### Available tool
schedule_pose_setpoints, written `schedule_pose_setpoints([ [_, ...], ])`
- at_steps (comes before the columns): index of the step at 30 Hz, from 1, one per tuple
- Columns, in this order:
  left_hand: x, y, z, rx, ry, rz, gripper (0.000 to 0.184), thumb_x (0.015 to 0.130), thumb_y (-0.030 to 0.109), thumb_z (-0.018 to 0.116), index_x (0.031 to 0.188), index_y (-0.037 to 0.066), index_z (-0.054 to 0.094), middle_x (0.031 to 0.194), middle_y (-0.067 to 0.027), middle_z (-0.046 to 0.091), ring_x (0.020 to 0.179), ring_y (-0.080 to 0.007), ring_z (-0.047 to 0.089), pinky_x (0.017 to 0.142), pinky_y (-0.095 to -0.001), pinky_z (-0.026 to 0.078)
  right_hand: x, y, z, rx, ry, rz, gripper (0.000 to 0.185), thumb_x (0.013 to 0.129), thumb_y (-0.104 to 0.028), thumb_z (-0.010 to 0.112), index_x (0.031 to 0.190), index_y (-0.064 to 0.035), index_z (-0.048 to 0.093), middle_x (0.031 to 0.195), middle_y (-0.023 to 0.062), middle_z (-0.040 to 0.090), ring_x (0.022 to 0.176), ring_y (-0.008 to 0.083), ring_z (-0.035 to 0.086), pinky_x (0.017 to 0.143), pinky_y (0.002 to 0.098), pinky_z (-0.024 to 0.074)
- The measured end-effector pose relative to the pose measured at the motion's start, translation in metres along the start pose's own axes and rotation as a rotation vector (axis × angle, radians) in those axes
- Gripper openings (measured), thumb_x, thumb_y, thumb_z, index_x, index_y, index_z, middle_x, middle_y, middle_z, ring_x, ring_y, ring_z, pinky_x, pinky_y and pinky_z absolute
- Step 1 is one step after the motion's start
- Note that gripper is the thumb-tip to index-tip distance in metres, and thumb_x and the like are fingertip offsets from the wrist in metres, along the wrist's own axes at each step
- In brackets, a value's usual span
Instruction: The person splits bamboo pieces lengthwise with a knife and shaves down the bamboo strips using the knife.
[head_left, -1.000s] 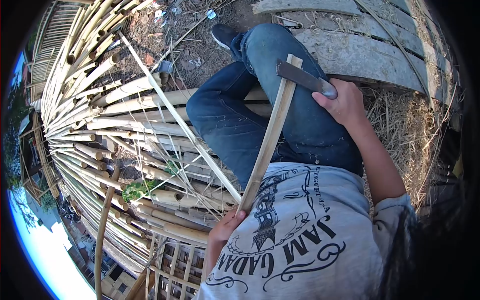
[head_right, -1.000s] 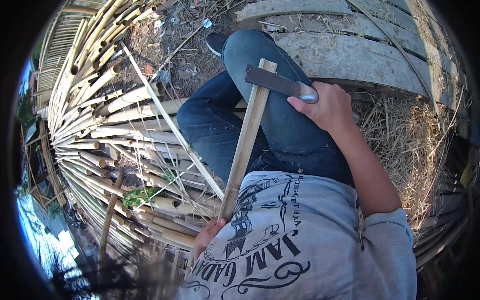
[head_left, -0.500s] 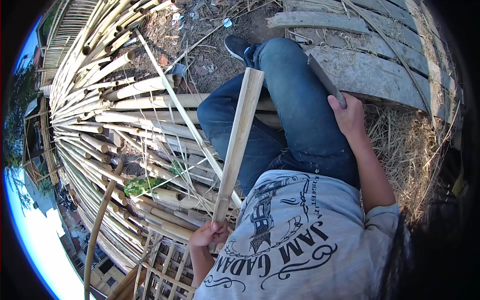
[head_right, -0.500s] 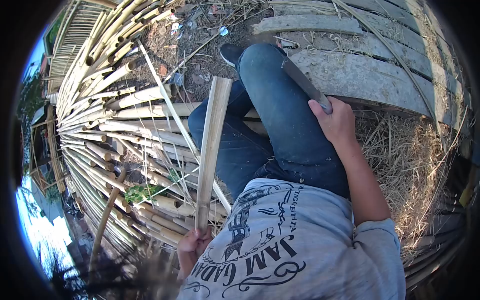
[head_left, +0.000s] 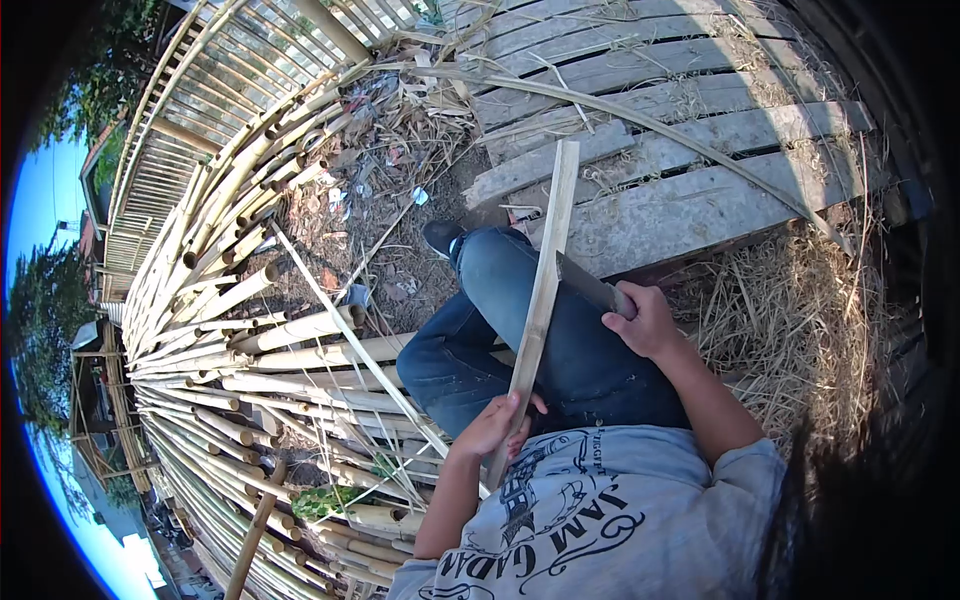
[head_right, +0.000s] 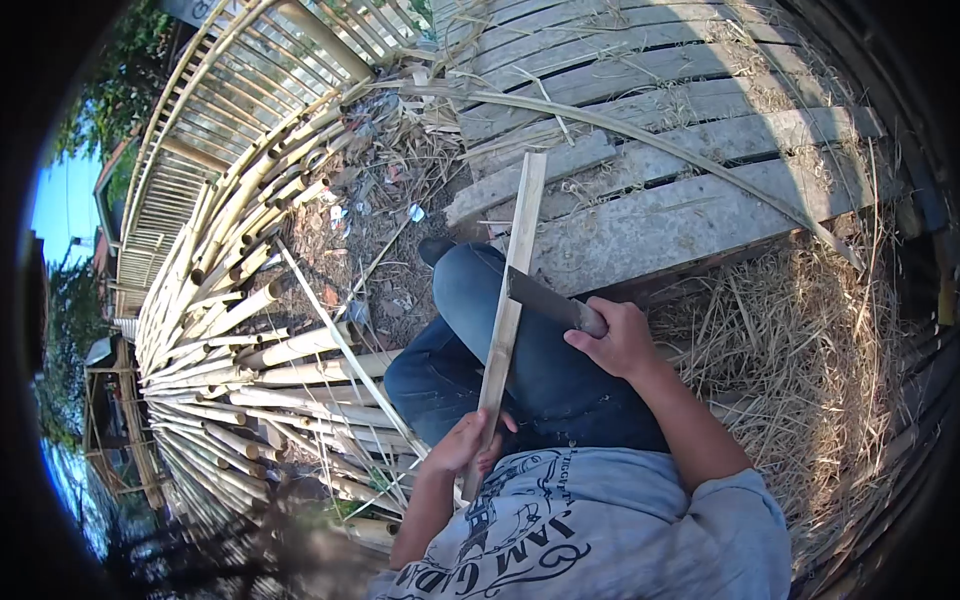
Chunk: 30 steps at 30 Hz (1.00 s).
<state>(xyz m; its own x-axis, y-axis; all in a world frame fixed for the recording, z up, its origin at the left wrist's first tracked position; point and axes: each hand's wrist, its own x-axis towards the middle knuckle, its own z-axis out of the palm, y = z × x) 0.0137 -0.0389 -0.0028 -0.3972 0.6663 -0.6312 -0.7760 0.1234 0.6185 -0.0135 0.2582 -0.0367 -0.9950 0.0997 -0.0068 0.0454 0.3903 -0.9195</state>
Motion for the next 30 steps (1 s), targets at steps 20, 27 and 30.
schedule_pose_setpoints([
  [20,0.019,-0.053,-0.020,0.051,0.186,0.119,0.045,0.103,0.044,0.037,0.078,0.008,0.046,0.054,0.0017,0.041,0.041,-0.0057,0.038,0.038,-0.0223,0.033,0.051,-0.058,0.003,-0.736,-0.345,-0.186,0.082,0.064,-0.083,0.057,0.067,-0.0015,0.066,0.061,0.0196,0.063,0.063,0.0370,0.066,0.063,0.0457,0.0525],
  [27,0.017,-0.049,-0.018,-0.072,0.131,0.087,0.044,0.102,0.044,0.038,0.077,0.009,0.044,0.053,0.0034,0.038,0.040,-0.0051,0.034,0.037,-0.0224,0.029,0.086,-0.065,-0.005,-0.756,-0.185,-0.140,0.080,0.064,-0.080,0.060,0.066,-0.0008,0.065,0.060,0.0188,0.062,0.061,0.0363,0.066,0.059,0.0434,0.0526],
  [30,0.020,-0.047,-0.014,-0.056,0.149,0.067,0.043,0.102,0.044,0.039,0.077,0.010,0.044,0.054,0.0037,0.037,0.040,-0.0049,0.033,0.037,-0.0223,0.028,0.077,-0.071,-0.011,-0.862,-0.355,-0.215,0.077,0.064,-0.077,0.063,0.066,-0.0002,0.065,0.061,0.0193,0.063,0.062,0.0367,0.066,0.060,0.0430,0.0527],
])
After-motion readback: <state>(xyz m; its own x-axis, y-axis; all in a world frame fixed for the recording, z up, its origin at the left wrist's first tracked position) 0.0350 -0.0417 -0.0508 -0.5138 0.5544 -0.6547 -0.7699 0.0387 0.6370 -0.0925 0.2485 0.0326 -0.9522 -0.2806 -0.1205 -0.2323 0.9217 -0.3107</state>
